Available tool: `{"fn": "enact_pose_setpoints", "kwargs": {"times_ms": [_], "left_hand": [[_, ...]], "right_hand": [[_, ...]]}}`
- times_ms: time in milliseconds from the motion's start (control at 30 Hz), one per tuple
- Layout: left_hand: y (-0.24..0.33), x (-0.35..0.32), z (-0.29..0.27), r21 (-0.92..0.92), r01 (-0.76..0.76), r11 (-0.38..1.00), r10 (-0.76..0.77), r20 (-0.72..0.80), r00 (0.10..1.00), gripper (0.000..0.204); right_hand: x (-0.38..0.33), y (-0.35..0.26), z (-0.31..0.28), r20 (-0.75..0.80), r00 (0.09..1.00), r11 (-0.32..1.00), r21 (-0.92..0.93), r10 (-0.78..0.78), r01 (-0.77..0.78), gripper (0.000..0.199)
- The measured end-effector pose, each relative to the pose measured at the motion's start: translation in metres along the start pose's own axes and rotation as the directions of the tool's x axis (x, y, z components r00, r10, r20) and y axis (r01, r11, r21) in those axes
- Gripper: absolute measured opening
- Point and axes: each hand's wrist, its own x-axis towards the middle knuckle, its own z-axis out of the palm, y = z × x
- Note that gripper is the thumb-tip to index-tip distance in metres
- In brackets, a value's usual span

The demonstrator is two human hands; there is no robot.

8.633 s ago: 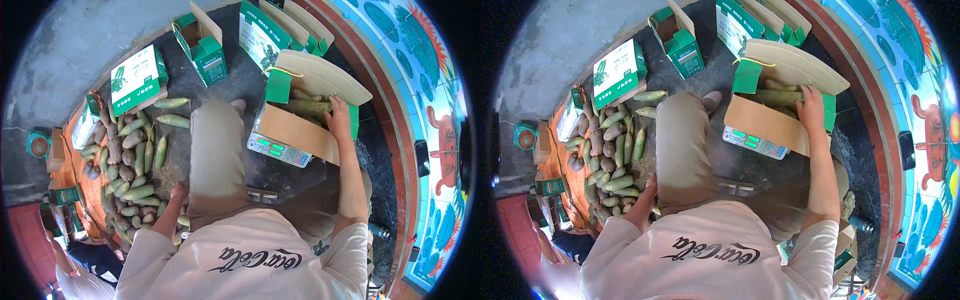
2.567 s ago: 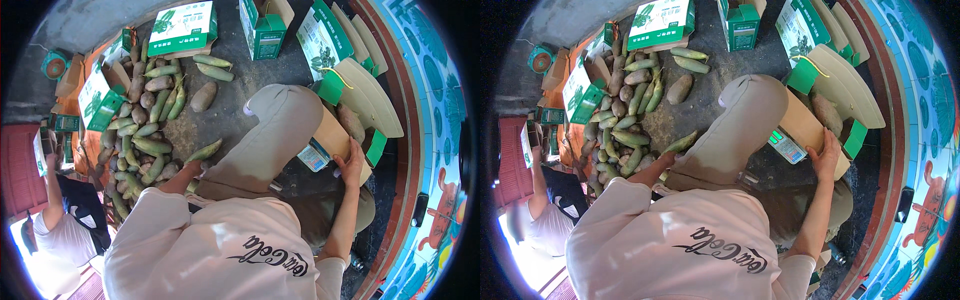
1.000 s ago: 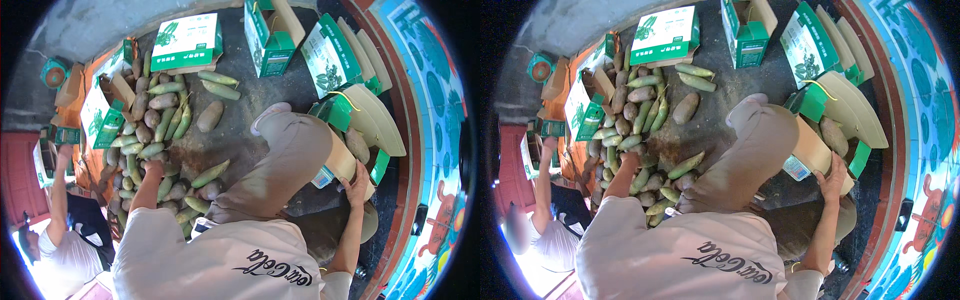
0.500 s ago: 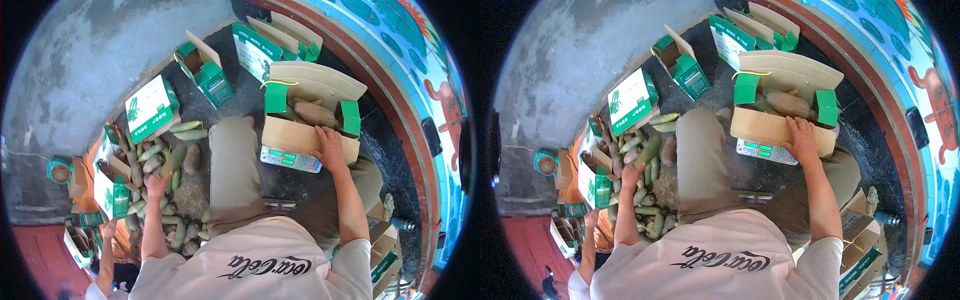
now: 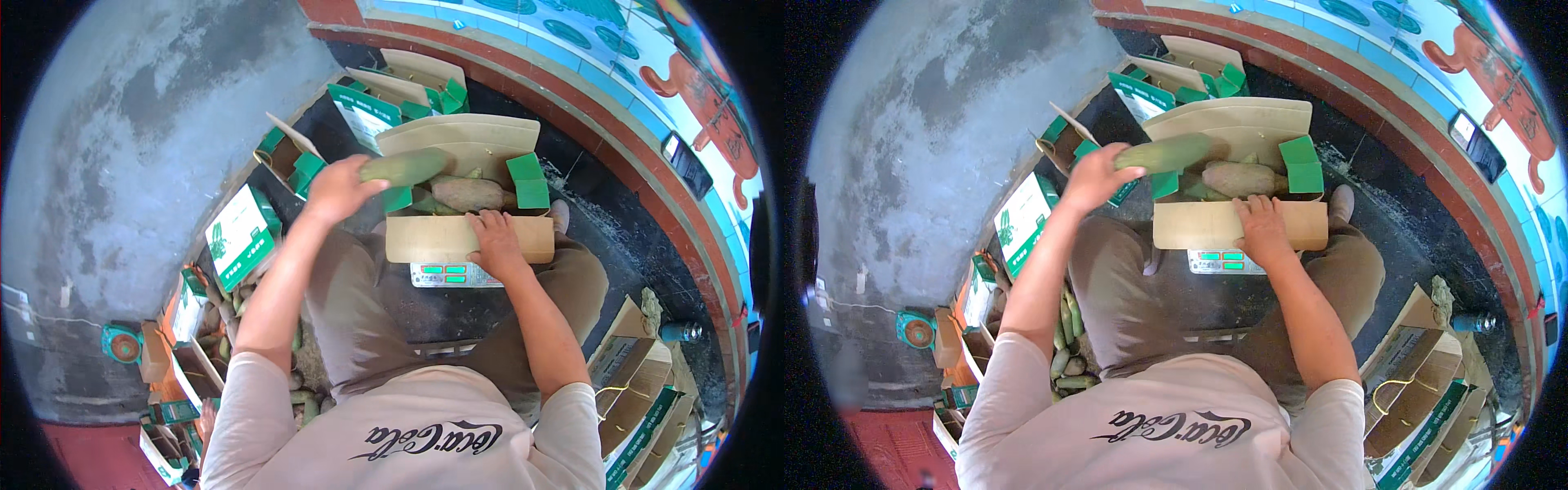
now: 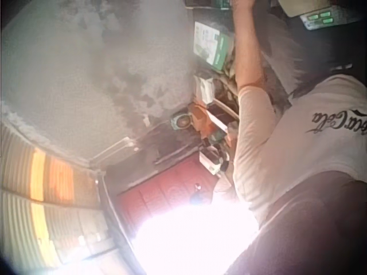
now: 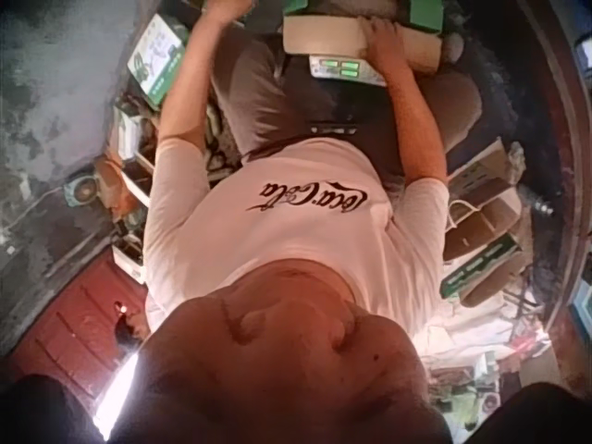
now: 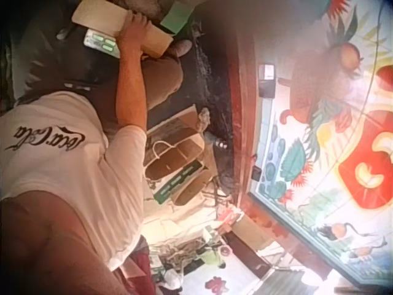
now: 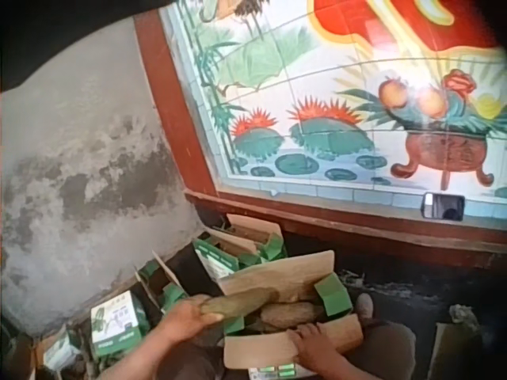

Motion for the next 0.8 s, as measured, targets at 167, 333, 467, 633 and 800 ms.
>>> {"fn": "enact_pose_setpoints", "kwargs": {"times_ms": [167,333,467,633,800], "left_hand": [[0.034,0.054,0.067,0.051,-0.103,0.993,0.103,-0.009,0.995,0.049],[0.029,0.053,0.088,0.112,-0.106,0.988,0.100,0.059,0.993,0.047],[-0.015,0.015,0.059,-0.026,-0.161,0.987,0.157,-0.106,0.982,0.038],[-0.098,-0.066,0.028,-0.088,0.046,0.995,-0.073,-0.336,0.939,0.029],[-0.210,-0.189,0.045,-0.148,0.348,0.926,-0.378,-0.395,0.837,0.024]], "right_hand": [[-0.001,-0.001,0.000,-0.035,0.999,1.000,0.011,-0.023,0.023,0.079],[-0.002,-0.001,-0.005,0.003,1.000,0.999,0.037,0.001,-0.001,0.080],[-0.002,-0.004,-0.010,0.008,1.000,0.999,0.048,-0.002,0.001,0.079],[-0.002,0.001,-0.003,-0.020,1.000,0.998,0.063,-0.022,0.024,0.077],[-0.002,0.005,-0.002,-0.110,0.992,0.991,0.108,-0.066,0.078,0.065]]}}
